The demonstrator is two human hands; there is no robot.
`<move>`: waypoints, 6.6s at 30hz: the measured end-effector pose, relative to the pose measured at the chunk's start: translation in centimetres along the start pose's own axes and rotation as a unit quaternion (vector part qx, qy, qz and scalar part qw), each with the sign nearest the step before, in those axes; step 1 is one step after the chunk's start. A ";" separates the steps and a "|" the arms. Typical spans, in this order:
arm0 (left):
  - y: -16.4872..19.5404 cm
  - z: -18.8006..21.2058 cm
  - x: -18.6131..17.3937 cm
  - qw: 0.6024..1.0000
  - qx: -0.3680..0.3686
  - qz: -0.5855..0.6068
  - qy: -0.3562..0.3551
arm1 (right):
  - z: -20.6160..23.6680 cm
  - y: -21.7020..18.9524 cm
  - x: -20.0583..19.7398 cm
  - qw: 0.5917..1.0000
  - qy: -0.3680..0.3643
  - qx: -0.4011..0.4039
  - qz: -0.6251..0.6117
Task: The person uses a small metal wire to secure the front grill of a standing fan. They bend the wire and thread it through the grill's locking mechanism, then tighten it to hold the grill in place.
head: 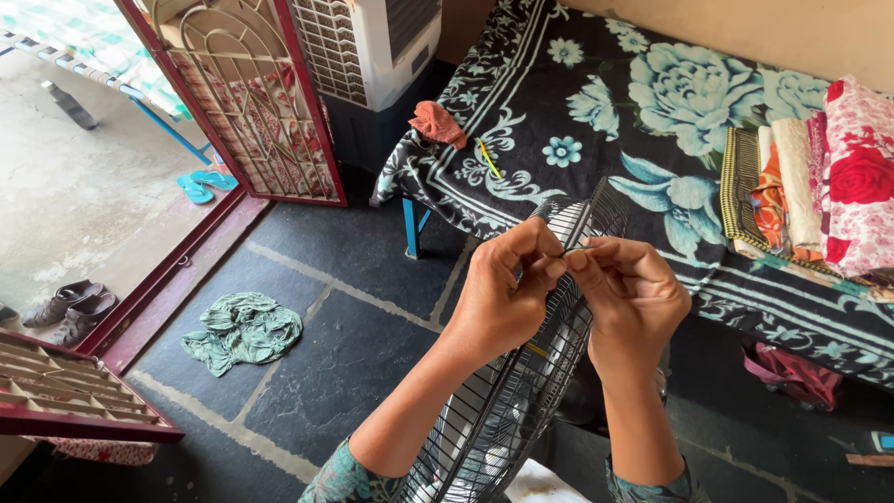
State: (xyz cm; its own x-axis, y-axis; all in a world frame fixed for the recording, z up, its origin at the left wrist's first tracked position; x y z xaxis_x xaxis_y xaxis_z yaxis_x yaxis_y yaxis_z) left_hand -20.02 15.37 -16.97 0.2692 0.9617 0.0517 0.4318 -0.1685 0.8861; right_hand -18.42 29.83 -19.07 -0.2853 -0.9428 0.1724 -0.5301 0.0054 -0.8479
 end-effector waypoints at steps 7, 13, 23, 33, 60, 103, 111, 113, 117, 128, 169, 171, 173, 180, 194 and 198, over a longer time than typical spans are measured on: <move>1.2 -0.2 -0.2 0.998 0.055 -0.001 -0.031 | 0.7 -2.8 0.2 0.926 -0.101 -0.221 0.290; 1.6 -0.6 -0.1 0.998 0.051 -0.018 -0.029 | 2.4 -2.7 0.2 0.955 -0.112 -0.150 0.229; 1.3 -1.2 -0.5 0.999 0.031 -0.021 -0.026 | 1.7 0.4 -0.3 0.988 -0.124 -0.086 0.022; -0.6 -1.8 -0.4 0.995 -0.016 0.096 -0.030 | 1.6 0.2 0.8 0.976 -0.118 -0.146 0.113; -1.0 -1.1 -0.6 0.998 0.020 -0.060 0.020 | -0.3 1.7 -2.2 0.964 -0.244 -0.050 -0.092; -0.9 -0.4 -0.3 0.954 -0.050 0.249 -0.159 | 3.9 2.1 -3.3 0.973 -0.048 -0.217 -0.066; -2.1 -0.5 -2.2 0.956 -0.106 0.221 -0.159 | 4.4 2.3 -3.5 0.971 -0.115 -0.196 -0.076; -2.0 -0.5 -2.7 0.978 -0.080 0.133 -0.140 | 4.3 2.4 -3.4 0.972 -0.125 -0.185 -0.079; -1.9 -0.5 -2.8 0.982 -0.062 0.132 -0.116 | 3.8 2.2 -3.6 0.973 -0.129 -0.139 -0.129; -1.9 -0.2 -1.8 0.962 -0.069 0.246 -0.098 | 3.2 1.9 -3.9 0.972 -0.129 -0.143 -0.132; 3.8 -1.4 -1.2 0.720 0.504 -0.410 -0.244 | -1.9 0.7 -2.4 0.976 -0.125 0.116 -0.136; 3.2 -1.7 -0.8 0.653 0.542 -0.474 -0.236 | -2.7 0.5 -2.2 0.966 -0.142 0.165 -0.138; 2.6 -1.7 -0.5 0.611 0.580 -0.479 -0.247 | -3.0 -0.1 -2.1 0.966 -0.200 0.105 -0.128; 1.8 -2.9 -0.2 0.607 0.592 -0.464 -0.256 | -3.3 -1.2 -2.4 0.972 -0.211 0.087 -0.058; 3.1 -3.3 0.6 0.772 0.344 -0.440 -0.303 | 1.3 -2.2 -4.5 0.967 -0.123 -0.025 0.221; 3.7 -3.4 0.3 0.757 0.229 -0.511 -0.337 | 0.5 -3.6 -3.6 0.898 -0.168 -0.170 0.370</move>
State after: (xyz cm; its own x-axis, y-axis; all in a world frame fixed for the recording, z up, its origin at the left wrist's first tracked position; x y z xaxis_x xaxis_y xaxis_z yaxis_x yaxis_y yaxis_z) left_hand -21.28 15.72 -12.06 -0.0956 0.3380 -0.9363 0.9230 0.3823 0.0437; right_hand -15.10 33.04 -16.93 -0.4335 -0.6862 -0.5842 -0.5232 0.7194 -0.4568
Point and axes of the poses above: each hand's wrist, its own z-axis away from the middle knuckle, its own x-axis out of the palm, y = z × x, the point moved 2 cm from there along -z, towards the middle knuckle, and after that the axes turned 4 degrees about z, right-handed, at the moved point
